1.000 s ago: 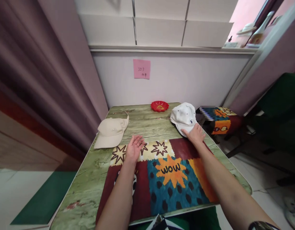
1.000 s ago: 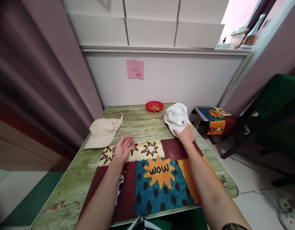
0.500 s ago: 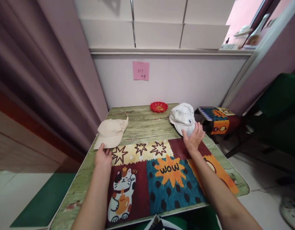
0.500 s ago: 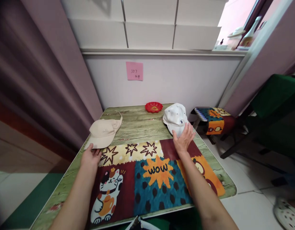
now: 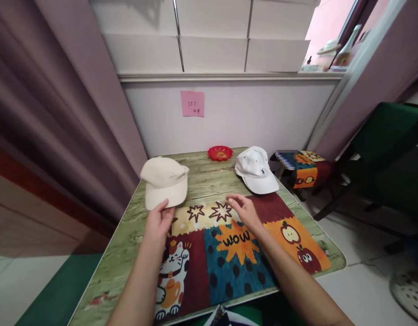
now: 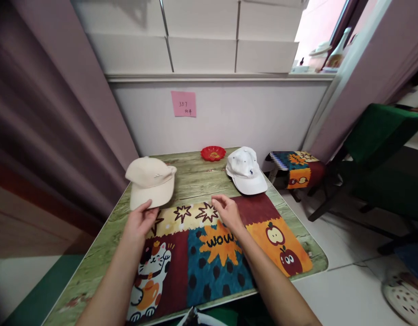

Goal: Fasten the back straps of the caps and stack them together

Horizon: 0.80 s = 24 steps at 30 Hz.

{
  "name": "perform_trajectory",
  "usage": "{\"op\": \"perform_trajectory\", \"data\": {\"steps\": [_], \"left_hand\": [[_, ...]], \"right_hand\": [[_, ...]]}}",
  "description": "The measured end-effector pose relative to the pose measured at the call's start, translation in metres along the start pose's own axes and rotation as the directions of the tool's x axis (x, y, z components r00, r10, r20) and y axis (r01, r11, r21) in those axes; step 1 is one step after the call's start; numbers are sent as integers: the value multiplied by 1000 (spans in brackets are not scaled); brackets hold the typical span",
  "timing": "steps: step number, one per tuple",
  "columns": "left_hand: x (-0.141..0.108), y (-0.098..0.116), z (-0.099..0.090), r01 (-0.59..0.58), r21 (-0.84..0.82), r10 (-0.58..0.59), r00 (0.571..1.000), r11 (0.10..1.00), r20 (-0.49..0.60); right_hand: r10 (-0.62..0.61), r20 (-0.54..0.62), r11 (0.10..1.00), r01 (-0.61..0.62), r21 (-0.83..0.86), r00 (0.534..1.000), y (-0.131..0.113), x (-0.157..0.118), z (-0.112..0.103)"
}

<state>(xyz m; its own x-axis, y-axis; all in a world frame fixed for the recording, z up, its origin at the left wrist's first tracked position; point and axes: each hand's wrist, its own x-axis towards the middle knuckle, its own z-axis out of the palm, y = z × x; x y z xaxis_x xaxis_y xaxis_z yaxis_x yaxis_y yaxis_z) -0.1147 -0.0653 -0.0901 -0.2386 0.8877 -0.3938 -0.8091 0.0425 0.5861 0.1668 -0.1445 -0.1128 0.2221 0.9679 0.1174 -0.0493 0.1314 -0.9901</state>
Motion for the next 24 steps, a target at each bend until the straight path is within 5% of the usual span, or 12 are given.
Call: {"op": "perform_trajectory", "data": {"steps": [3, 6, 10, 13, 18, 21, 24], "left_hand": [[-41, -33, 5, 76, 44, -84, 976, 996, 202], [-74, -60, -6, 166, 129, -203, 903, 978, 379], [-89, -69, -36, 279, 294, -394, 784, 914, 480], [-81, -58, -43, 386, 365, -529, 676, 847, 513], [-66, -37, -3, 381, 485, -611, 596, 787, 521], [-69, -29, 36, 215, 630, -610, 601, 746, 517], [-78, -16, 71, -26, 635, -474, 642, 772, 603]], "right_hand": [[170, 133, 948, -198, 247, 977, -10, 1, 13], [259, 195, 813, -323, 484, 946, -19, 8, 13], [284, 39, 698, -235, 676, 958, -32, 19, -7], [292, 36, 687, -236, 687, 956, -39, 17, -20], [162, 65, 746, -165, 646, 985, -49, 7, -13], [39, 36, 791, -53, 609, 999, -61, 13, -6], [-89, -1, 842, 76, 535, 996, -77, 25, -12]]}}
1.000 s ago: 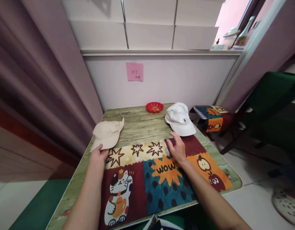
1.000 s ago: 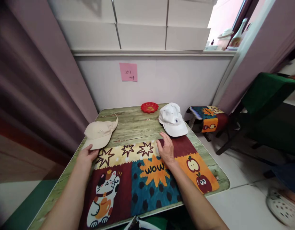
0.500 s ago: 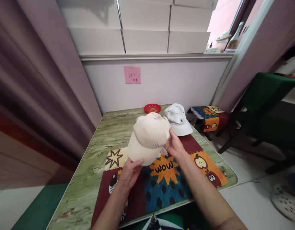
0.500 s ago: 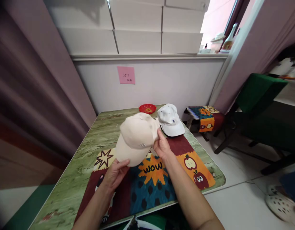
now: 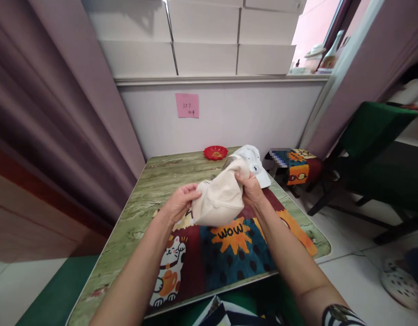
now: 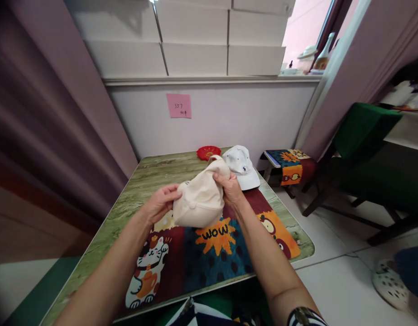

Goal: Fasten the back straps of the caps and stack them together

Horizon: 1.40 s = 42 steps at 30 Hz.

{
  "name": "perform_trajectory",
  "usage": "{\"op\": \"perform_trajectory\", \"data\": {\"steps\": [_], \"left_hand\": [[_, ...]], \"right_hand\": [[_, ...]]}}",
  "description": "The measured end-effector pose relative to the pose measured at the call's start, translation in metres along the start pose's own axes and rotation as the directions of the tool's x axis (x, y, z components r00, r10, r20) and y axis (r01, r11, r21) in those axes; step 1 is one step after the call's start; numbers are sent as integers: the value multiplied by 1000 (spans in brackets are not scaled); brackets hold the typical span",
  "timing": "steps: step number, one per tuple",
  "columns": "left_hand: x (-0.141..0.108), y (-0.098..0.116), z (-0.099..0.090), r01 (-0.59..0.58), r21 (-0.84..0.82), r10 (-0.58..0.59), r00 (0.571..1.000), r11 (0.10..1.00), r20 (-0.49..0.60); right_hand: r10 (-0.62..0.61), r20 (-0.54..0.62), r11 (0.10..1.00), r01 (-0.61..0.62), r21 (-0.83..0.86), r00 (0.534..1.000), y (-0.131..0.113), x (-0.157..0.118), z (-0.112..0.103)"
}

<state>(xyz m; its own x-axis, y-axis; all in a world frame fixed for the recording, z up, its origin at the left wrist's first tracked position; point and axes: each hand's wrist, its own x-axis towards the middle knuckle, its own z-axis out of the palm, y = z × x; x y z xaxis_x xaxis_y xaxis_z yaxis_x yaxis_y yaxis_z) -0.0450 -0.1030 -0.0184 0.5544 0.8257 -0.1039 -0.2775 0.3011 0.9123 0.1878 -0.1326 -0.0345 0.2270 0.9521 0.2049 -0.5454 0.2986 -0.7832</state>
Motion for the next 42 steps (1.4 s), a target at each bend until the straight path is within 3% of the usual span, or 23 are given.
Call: {"op": "perform_trajectory", "data": {"steps": [3, 5, 7, 11, 16, 18, 24, 27, 30, 34, 37, 39, 42], "left_hand": [[-1, 21, 8, -287, 89, 293, 954, 954, -68], [-6, 22, 6, -352, 189, 371, 926, 917, -75], [-11, 13, 0, -298, 308, 337, 938, 904, -80], [-21, -17, -8, -123, 456, 199, 973, 882, -122], [-35, -22, 0, -128, 585, 227, 969, 801, -99], [-39, -17, 7, -157, 679, 283, 956, 717, -78], [-46, -6, 23, -161, 950, 526, 850, 269, -5], [-46, -6, 31, -121, 979, 576, 817, 166, 4], [-45, -9, 37, -75, 967, 521, 851, 244, -65], [-44, -16, 37, -94, 907, 447, 887, 411, -111], [-45, -20, 34, -126, 881, 429, 898, 455, -93], [-46, -22, 34, -146, 877, 459, 884, 458, -92], [-46, -25, 38, -252, 892, 596, 802, 375, -24]], "right_hand": [[-106, 61, 986, 113, -124, 993, -17, 8, -8], [-81, 134, 965, 111, -237, 988, -23, 6, -18], [54, 205, 932, 24, -362, 977, -21, -3, -27], [335, 255, 825, -152, -545, 907, -7, -25, -36], [390, 272, 771, -151, -618, 880, -9, -41, -25], [375, 295, 790, -136, -598, 879, -19, -46, -16], [228, 308, 871, -52, -489, 924, -45, -58, 10], [181, 306, 887, -21, -461, 935, -40, -60, 18], [177, 269, 832, 2, -554, 947, -24, -62, 25], [115, 241, 596, 127, -793, 964, -4, -63, 32], [87, 293, 520, 207, -828, 952, 1, -61, 32], [76, 286, 531, 204, -822, 955, 2, -59, 32], [104, 247, 592, 139, -794, 963, 1, -56, 30]]}}
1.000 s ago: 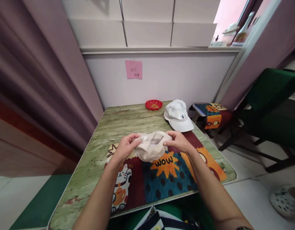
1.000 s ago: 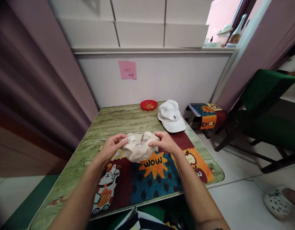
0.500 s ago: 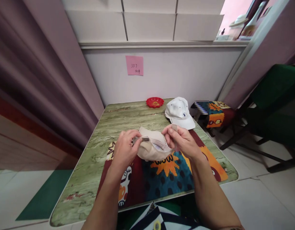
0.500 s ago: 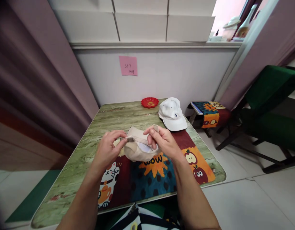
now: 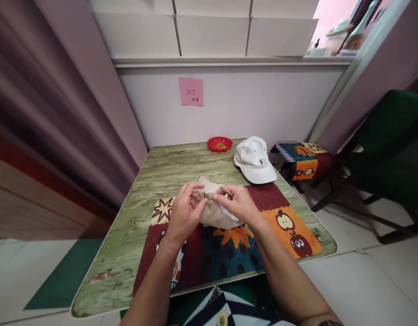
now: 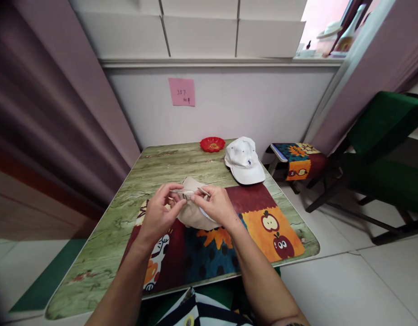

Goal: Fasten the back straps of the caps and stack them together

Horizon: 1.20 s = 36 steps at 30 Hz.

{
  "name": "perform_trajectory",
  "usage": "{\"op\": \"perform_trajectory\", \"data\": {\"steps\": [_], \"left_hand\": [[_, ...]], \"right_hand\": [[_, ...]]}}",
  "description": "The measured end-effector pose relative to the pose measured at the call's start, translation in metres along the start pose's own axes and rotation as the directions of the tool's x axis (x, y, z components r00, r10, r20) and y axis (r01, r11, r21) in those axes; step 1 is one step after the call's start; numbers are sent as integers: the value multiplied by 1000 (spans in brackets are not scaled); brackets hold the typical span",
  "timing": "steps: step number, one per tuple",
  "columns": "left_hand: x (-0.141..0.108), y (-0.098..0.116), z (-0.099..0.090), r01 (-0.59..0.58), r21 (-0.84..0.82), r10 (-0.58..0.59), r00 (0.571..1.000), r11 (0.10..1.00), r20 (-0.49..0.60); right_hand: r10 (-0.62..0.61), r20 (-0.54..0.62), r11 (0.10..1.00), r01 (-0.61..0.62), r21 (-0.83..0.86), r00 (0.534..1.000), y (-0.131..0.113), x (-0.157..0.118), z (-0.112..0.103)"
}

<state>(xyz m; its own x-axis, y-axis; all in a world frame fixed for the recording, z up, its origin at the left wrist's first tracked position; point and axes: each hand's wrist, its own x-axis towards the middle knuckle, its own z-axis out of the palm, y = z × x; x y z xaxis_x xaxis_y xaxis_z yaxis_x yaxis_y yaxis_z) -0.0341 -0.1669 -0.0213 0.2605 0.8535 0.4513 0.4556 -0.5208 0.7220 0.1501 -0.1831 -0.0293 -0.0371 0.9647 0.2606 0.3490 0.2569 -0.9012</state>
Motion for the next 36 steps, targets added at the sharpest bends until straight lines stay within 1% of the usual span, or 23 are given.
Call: {"op": "perform_trajectory", "data": {"steps": [2, 4, 7, 9, 11, 13, 16, 18, 20, 21, 23, 25, 26, 29, 31, 33, 36], "left_hand": [[-1, 3, 3, -126, 48, 128, 991, 991, -34], [-1, 5, 5, -213, 94, 216, 976, 973, -23], [-1, 4, 6, -285, 128, 287, 958, 950, 5], [-1, 2, 6, -312, 149, 311, 950, 938, 29], [-2, 0, 6, -316, 177, 315, 948, 932, 40], [-3, -4, 5, -294, 198, 295, 955, 935, 23], [-5, -8, 4, -236, 192, 243, 970, 952, -9], [-6, -11, 4, -214, 192, 221, 975, 958, -14], [-6, -14, 4, -223, 224, 230, 973, 949, -6], [-7, -15, 4, -240, 253, 247, 969, 937, 5], [-7, -18, 4, -288, 331, 293, 956, 899, 37], [-8, -20, 3, -330, 420, 335, 940, 845, 64], [-8, -21, 3, -346, 460, 353, 933, 818, 74], [-9, -24, 3, -377, 547, 389, 916, 748, 99], [-10, -24, 3, -383, 578, 398, 911, 721, 107], [-10, -23, 5, -373, 573, 395, 914, 730, 92], [-10, -23, 8, -328, 461, 365, 931, 824, 10]], "right_hand": [[14, 34, 997, -16, 79, 999, 1, 1, -1], [17, 74, 989, -28, 146, 997, 1, 3, -2], [32, 118, 979, -55, 197, 993, 1, 4, -2], [26, 142, 980, -53, 191, 990, 1, 5, -2], [1, 145, 987, -24, 159, 989, 2, 5, -1], [-3, 93, 992, -8, 123, 996, 3, 3, -1], [48, -12, 995, -47, 89, 999, 5, -1, -1], [60, -45, 996, -56, 75, 997, 6, -4, -1], [43, -64, 998, -41, 44, 997, 5, -6, -1], [34, -58, 999, -33, 22, 998, 4, -6, -1], [15, -10, 1000, -15, -21, 1000, 1, -7, -2], [-4, 41, 999, 6, -40, 999, -1, -7, -2], [-13, 48, 999, 15, -39, 999, -1, -7, -1], [-23, 2, 999, 23, -50, 1000, 0, -6, 1], [-28, -10, 996, 27, -88, 1000, 2, -5, 2], [-31, -3, 991, 30, -127, 1000, 3, -4, 3], [-20, -5, 991, 19, -130, 1000, 4, -3, 3]]}}
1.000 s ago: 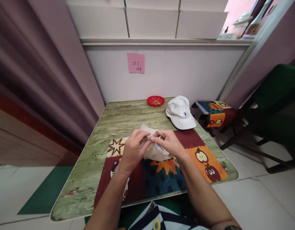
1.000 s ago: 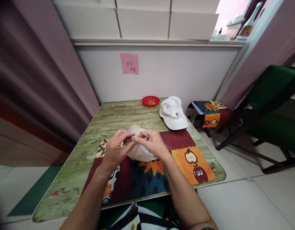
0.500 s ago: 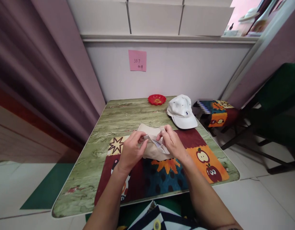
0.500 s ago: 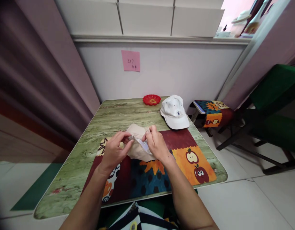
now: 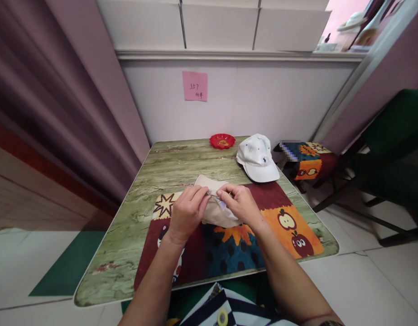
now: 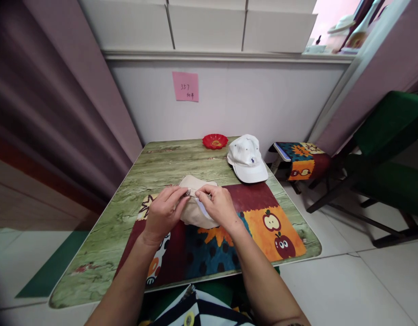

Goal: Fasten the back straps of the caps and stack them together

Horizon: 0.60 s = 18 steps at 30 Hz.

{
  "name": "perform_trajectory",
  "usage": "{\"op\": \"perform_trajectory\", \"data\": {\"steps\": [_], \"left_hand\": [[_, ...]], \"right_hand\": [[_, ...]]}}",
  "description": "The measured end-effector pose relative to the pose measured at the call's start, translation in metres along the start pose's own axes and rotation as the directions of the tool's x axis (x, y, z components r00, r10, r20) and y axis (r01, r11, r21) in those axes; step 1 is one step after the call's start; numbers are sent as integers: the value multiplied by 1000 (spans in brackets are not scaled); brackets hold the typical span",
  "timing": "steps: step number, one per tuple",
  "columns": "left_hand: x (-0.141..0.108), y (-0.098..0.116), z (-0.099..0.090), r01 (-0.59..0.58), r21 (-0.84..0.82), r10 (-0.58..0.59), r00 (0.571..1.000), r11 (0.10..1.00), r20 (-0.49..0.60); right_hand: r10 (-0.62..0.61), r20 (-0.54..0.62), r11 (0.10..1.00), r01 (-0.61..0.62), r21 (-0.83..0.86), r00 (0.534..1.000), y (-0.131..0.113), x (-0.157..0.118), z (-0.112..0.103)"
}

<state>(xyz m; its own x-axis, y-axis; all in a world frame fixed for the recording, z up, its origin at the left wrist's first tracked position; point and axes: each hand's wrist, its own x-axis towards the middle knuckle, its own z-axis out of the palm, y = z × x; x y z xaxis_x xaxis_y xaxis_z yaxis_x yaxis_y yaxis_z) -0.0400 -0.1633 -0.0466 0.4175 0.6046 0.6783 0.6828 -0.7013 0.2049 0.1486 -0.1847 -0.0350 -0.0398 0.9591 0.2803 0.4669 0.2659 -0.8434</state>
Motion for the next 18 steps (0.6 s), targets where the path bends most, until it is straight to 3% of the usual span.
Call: {"op": "perform_trajectory", "data": {"steps": [7, 12, 18], "left_hand": [[1, -1, 7, 134, -326, -168, 983, 936, -79], [1, -2, 8, 186, -374, -223, 973, 908, -59], [3, -1, 7, 179, -362, -210, 977, 915, -46]], "right_hand": [[47, -47, 998, -44, 51, 998, 0, -1, 0], [57, -59, 997, -53, 59, 997, 1, 0, 1], [30, -27, 999, -29, 24, 999, 0, 0, 1]]}}
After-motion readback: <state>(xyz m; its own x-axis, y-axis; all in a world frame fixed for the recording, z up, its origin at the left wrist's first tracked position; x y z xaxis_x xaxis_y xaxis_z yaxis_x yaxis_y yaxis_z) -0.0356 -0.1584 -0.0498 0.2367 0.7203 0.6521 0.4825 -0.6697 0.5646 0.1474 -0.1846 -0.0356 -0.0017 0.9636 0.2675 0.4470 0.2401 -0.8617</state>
